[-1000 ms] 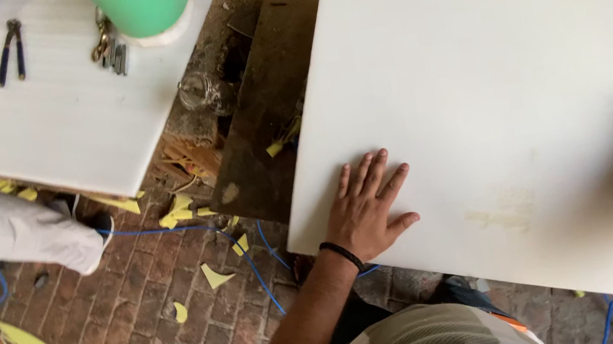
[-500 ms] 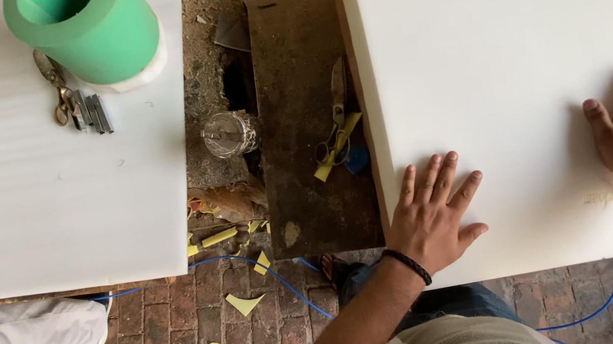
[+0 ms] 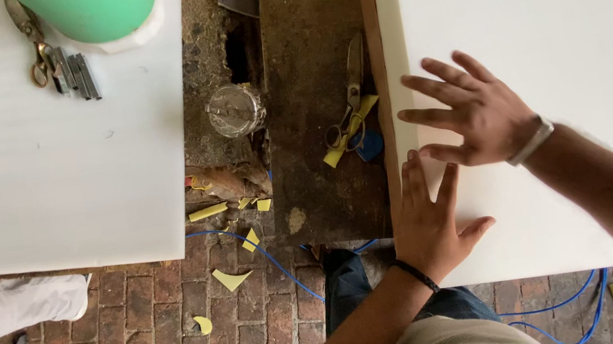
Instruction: The person positions a white foam board on a wooden workbench, then uses a metal ruler and a knife to cut a strip from the foam. The person removes the cut strip and continues trimming the foam edge.
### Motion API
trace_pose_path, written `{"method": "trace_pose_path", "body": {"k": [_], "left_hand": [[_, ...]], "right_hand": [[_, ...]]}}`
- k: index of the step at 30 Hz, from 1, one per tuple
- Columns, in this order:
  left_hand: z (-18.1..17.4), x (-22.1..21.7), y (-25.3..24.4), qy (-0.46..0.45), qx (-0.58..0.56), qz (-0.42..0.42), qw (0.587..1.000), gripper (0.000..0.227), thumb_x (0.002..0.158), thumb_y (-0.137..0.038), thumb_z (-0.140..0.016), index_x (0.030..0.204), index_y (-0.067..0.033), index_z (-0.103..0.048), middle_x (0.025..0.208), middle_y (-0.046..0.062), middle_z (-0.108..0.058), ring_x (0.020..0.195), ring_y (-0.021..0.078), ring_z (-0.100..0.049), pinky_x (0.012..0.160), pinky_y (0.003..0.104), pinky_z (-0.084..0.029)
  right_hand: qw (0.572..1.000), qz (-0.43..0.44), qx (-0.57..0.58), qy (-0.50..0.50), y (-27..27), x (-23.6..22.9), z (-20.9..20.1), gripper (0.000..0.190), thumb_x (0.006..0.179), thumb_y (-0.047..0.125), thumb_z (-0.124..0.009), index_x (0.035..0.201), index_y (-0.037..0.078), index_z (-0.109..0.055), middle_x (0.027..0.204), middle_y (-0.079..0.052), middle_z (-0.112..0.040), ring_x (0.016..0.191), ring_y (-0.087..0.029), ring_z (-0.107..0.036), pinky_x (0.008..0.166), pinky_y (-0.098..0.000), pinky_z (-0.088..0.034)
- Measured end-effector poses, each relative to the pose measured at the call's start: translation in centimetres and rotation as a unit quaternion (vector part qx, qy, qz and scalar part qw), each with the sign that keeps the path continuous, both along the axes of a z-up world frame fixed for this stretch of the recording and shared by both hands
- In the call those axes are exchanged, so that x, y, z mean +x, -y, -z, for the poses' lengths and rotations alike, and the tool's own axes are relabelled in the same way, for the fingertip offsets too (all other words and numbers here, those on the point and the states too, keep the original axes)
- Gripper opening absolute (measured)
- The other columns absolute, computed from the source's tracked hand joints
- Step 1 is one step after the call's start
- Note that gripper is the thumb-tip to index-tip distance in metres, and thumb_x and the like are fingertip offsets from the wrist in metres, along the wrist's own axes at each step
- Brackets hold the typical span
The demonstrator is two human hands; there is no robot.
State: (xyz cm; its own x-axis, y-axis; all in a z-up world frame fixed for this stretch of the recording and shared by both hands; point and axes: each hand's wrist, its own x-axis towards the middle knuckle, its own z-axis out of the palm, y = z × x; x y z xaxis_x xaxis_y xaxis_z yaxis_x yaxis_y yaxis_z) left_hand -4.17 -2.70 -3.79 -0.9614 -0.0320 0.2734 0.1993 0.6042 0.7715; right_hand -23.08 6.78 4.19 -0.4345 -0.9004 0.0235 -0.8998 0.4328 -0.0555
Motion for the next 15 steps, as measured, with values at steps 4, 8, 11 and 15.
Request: {"method": "trace_pose_path", "body": {"k": [4,8,11,15], "left_hand": [[0.5,-0.4,0.3,-0.02,0.019,-0.001,1.0,0.114,0.078,-0.057,-0.084,0.166,-0.0118,-0.027,0.164,0.044,-0.02,0.153,0.061,-0.031,0.123,0.063,-0.039],[0.7,-0.5,0.6,0.015,0.03,0.005,0.999,0.115,0.078,-0.056,-0.084,0.167,-0.0143,-0.025,0.166,0.042,-0.022,0.155,0.0573,-0.032,0.123,0.061,-0.041],[1.2,-1.0,0.7,0.049,0.023,0.016,0.998,0.117,0.079,-0.058,-0.082,0.169,-0.013,-0.023,0.165,0.042,-0.021,0.155,0.0568,-0.03,0.122,0.062,-0.037],[2.0,-1.8,0.9,0.098,-0.023,0.042,0.994,0.117,0.082,-0.066,-0.077,0.169,-0.0114,-0.023,0.164,0.042,-0.019,0.153,0.0567,-0.024,0.121,0.064,-0.027]], "right_hand": [[0.994,-0.094,0.051,0.003,2.7,-2.2,0.4,0.04,0.082,0.054,-0.071,0.098,0.018,-0.078,0.126,-0.005,-0.068,0.135,-0.026,-0.051,0.122,-0.0588,-0.03],[0.997,-0.074,0.029,-0.002,2.0,-2.0,1.9,0.034,0.085,0.051,-0.071,0.091,0.017,-0.077,0.111,-0.003,-0.071,0.128,-0.024,-0.057,0.124,-0.0557,-0.035],[0.997,-0.073,0.007,-0.014,1.6,-1.7,3.4,0.032,0.083,0.047,-0.072,0.09,0.017,-0.077,0.112,-0.004,-0.072,0.128,-0.025,-0.057,0.121,-0.0562,-0.035],[0.997,-0.055,0.042,-0.02,2.2,-1.8,4.2,0.034,0.082,0.05,-0.071,0.092,0.018,-0.077,0.123,-0.006,-0.07,0.132,-0.026,-0.055,0.121,-0.0554,-0.034]]}}
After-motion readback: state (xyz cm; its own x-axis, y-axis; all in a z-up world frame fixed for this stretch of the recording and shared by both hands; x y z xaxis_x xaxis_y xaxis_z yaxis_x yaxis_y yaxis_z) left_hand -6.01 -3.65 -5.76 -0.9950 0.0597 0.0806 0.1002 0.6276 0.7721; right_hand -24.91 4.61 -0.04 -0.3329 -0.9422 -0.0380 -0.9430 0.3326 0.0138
